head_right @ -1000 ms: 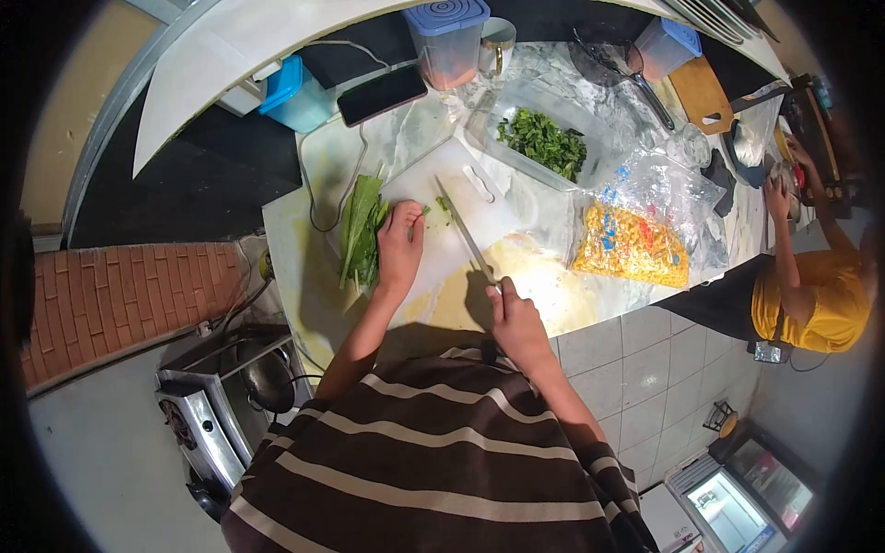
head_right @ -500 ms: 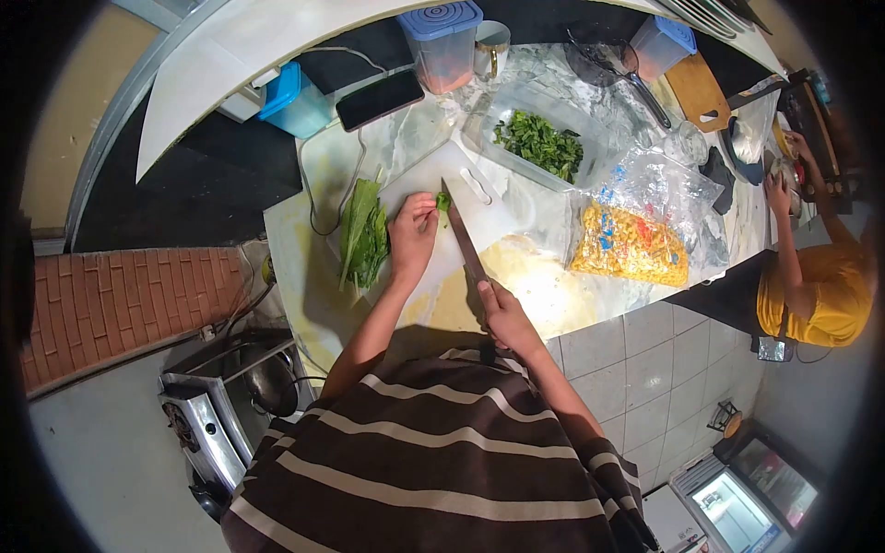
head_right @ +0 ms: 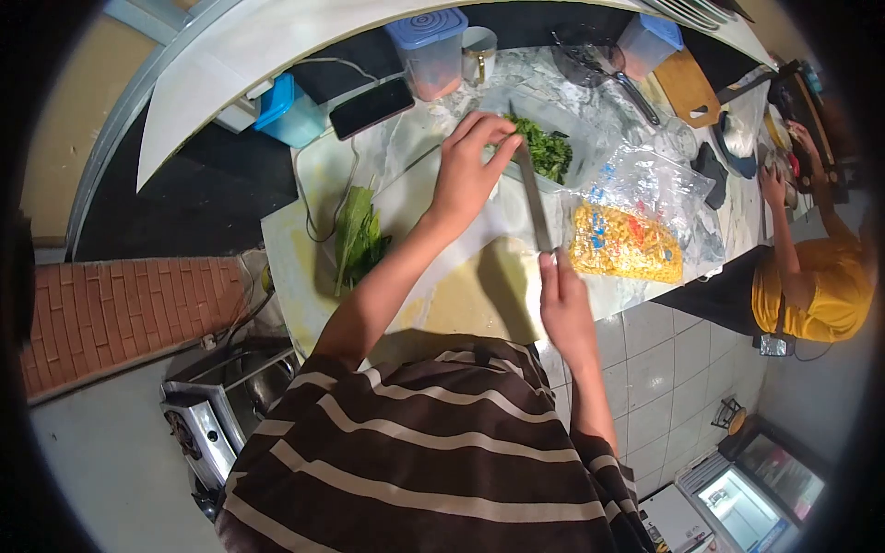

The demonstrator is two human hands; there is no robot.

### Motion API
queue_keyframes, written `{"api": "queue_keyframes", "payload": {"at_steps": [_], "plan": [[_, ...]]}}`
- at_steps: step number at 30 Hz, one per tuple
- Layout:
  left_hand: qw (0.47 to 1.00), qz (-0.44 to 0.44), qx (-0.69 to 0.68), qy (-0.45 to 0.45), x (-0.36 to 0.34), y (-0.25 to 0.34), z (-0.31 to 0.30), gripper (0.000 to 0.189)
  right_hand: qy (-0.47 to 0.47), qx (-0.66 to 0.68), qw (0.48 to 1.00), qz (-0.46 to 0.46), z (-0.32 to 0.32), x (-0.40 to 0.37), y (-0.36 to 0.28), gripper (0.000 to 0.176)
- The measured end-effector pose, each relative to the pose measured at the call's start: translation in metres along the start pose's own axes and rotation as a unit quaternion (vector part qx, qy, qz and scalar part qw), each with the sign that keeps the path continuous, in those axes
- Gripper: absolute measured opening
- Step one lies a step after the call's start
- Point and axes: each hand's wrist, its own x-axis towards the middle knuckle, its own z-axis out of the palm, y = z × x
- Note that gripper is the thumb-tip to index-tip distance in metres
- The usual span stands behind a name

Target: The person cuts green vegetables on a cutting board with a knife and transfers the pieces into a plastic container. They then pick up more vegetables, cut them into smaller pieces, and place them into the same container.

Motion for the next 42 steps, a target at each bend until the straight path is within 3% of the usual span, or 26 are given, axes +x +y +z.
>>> {"api": "queue_keyframes", "payload": {"at_steps": [1,2,4,8,10,14,15,16,17,18,21,22,24,28,31,35,38,40,42], "plan": [[0.999,-0.001,0.040,-0.035,0.012,-0.011,0.009,0.017,0.030,-0.121,0.992,0.006,-0.015,0.005,-0.034,0.032],[0.999,0.003,0.035,-0.038,0.013,-0.020,0.014,0.017,0.083,-0.221,0.972,-0.004,-0.019,0.013,-0.028,0.028],[0.951,0.030,0.291,-0.098,0.018,-0.025,0.014,0.020,0.118,-0.251,0.961,0.007,-0.033,0.021,-0.020,0.027],[0.949,-0.056,0.296,-0.091,0.001,-0.028,-0.009,0.024,0.133,-0.248,0.959,0.029,-0.044,0.015,-0.016,0.028],[0.956,-0.047,0.281,-0.069,-0.016,-0.028,-0.026,0.023,0.119,-0.242,0.963,0.029,-0.043,0.009,-0.017,0.029],[0.959,-0.044,0.279,0.009,-0.061,-0.009,-0.081,0.017,0.029,-0.146,0.989,0.025,-0.030,-0.004,-0.016,0.042],[0.959,-0.059,0.278,0.021,-0.073,-0.005,-0.097,0.016,-0.027,-0.045,0.998,0.045,-0.018,-0.006,0.001,0.043],[0.957,-0.063,0.283,0.022,-0.085,-0.005,-0.112,0.016,-0.082,0.055,0.993,0.065,-0.011,-0.008,0.004,0.045],[0.954,-0.104,0.280,0.016,-0.100,-0.008,-0.125,0.017,-0.158,0.104,0.973,0.133,-0.004,-0.009,0.003,0.045],[0.950,-0.144,0.276,0.011,-0.112,-0.013,-0.134,0.018,-0.225,0.114,0.958,0.137,0.003,-0.008,0.006,0.042],[0.925,-0.115,0.363,-0.006,-0.140,-0.020,-0.150,0.021,-0.295,0.154,0.924,0.187,0.028,-0.011,0.011,0.041],[0.924,-0.115,0.364,-0.004,-0.145,-0.016,-0.149,0.021,-0.303,0.166,0.916,0.205,0.034,-0.015,0.009,0.041],[0.945,-0.213,0.247,0.022,-0.149,-0.009,-0.134,0.036,-0.309,0.176,0.908,0.222,0.038,-0.020,0.010,0.041],[0.958,-0.214,0.180,0.059,-0.135,-0.005,-0.095,0.051,-0.355,0.231,0.875,0.235,0.039,-0.028,0.009,0.043],[0.971,-0.094,0.211,0.067,-0.111,-0.017,-0.074,0.055,-0.358,0.265,0.863,0.238,0.031,-0.034,0.002,0.041],[0.978,-0.059,0.200,0.025,-0.064,-0.035,-0.055,0.055,-0.317,0.311,0.864,0.236,0.011,-0.039,-0.002,0.037],[0.992,0.022,0.123,-0.025,-0.011,-0.039,-0.024,0.039,-0.267,0.325,0.877,0.233,-0.011,-0.042,-0.008,0.037],[0.989,0.048,0.125,-0.059,0.022,-0.044,0.008,0.036,-0.205,0.322,0.899,0.213,-0.025,-0.041,-0.005,0.040],[0.985,0.015,0.136,-0.102,0.046,-0.038,0.038,0.035,-0.163,0.321,0.910,0.206,-0.032,-0.039,0.001,0.038]]}}
